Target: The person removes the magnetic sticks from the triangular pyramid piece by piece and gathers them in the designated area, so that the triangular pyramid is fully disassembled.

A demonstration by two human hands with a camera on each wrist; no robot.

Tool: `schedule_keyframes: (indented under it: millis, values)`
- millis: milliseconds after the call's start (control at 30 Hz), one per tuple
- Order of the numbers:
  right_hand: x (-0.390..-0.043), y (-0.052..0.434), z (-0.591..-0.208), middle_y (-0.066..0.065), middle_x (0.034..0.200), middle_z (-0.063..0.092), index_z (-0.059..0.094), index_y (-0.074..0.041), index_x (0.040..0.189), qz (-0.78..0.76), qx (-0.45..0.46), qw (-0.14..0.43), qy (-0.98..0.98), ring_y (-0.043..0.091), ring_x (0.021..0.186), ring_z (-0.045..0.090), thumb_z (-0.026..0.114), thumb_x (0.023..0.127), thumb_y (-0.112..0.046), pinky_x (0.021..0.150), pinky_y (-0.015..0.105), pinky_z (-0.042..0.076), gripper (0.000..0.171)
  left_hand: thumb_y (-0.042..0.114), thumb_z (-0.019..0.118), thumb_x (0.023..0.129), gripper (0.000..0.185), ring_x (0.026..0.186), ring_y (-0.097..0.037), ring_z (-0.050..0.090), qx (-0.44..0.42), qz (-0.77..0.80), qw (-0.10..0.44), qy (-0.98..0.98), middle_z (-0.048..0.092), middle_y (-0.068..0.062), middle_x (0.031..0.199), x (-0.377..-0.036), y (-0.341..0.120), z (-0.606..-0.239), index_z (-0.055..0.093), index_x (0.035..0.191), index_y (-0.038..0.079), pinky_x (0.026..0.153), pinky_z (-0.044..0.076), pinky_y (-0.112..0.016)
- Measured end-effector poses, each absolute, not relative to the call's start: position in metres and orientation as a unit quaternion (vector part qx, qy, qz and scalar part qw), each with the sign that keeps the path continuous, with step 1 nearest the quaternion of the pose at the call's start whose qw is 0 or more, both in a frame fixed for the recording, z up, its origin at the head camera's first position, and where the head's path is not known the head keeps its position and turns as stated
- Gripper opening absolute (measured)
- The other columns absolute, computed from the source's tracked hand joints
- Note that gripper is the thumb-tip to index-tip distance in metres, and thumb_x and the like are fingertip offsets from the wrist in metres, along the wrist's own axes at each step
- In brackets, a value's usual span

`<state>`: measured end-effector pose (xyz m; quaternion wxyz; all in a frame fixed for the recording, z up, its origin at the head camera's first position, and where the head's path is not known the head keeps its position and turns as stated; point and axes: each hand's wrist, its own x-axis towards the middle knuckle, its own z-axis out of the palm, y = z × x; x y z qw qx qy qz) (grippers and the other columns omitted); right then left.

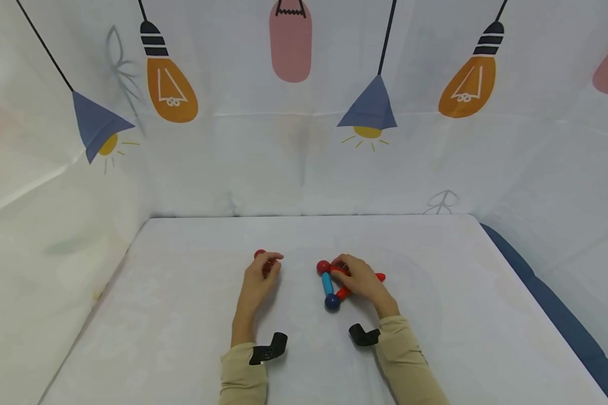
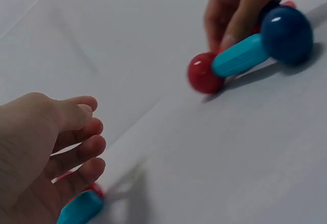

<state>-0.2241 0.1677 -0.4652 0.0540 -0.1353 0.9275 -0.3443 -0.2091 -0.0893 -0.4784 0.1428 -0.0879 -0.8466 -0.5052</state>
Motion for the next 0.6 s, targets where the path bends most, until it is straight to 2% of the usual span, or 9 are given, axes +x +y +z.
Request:
schedule_keyframes:
  millis: [100,167,300,400,600]
  values:
    - [-0.224,0.164,-0.466,0.000,0.100,0.065,0.063,-0.013,0.110,-0.345,-0.159,0.050,0.924,0.015,0.090,0.056,0.066,0.089,-0.019,0.086,0.037,0.050,0.022,0.009,0.057,0.093,0.029,0.100,-0.018,0.061,-0.128,-0.507,0.094,-0.847,0.064,-0.003,0.112,-0.210,-0.066,-0.484,0.061,0.122,0.015,0.083,0.053,-0.031]
    - [-0.224,0.162,-0.468,0.000,0.100,0.065,0.064,-0.013,0.109,-0.340,-0.178,0.045,0.922,0.014,0.089,0.057,0.066,0.089,-0.020,0.086,0.036,0.050,0.021,0.014,0.052,0.097,0.034,0.112,-0.017,0.057,-0.150,-0.500,0.045,-0.852,0.060,0.000,0.124,-0.209,-0.055,-0.488,0.055,0.130,0.020,0.094,0.050,-0.035]
    - [-0.223,0.158,-0.470,0.000,0.101,0.065,0.063,-0.013,0.108,-0.328,-0.206,0.034,0.921,0.014,0.091,0.059,0.066,0.089,-0.019,0.087,0.037,0.051,0.021,0.020,0.047,0.099,0.037,0.122,-0.014,0.051,-0.180,-0.490,-0.017,-0.853,0.054,0.004,0.133,-0.209,-0.043,-0.497,0.048,0.136,0.024,0.105,0.042,-0.037]
    - [-0.222,0.156,-0.469,0.001,0.102,0.066,0.063,-0.013,0.108,-0.328,-0.210,0.027,0.921,0.016,0.093,0.059,0.066,0.088,-0.018,0.088,0.039,0.051,0.020,0.022,0.053,0.097,0.038,0.123,-0.013,0.051,-0.186,-0.489,-0.016,-0.852,0.055,0.004,0.132,-0.209,-0.042,-0.501,0.049,0.135,0.024,0.106,0.041,-0.037]
    - [-0.221,0.154,-0.469,0.002,0.102,0.066,0.064,-0.012,0.107,-0.333,-0.212,0.027,0.919,0.016,0.094,0.060,0.065,0.089,-0.018,0.089,0.039,0.051,0.019,0.020,0.061,0.092,0.038,0.115,-0.014,0.055,-0.185,-0.490,0.012,-0.852,0.059,0.002,0.125,-0.210,-0.041,-0.502,0.055,0.129,0.021,0.103,0.044,-0.036]
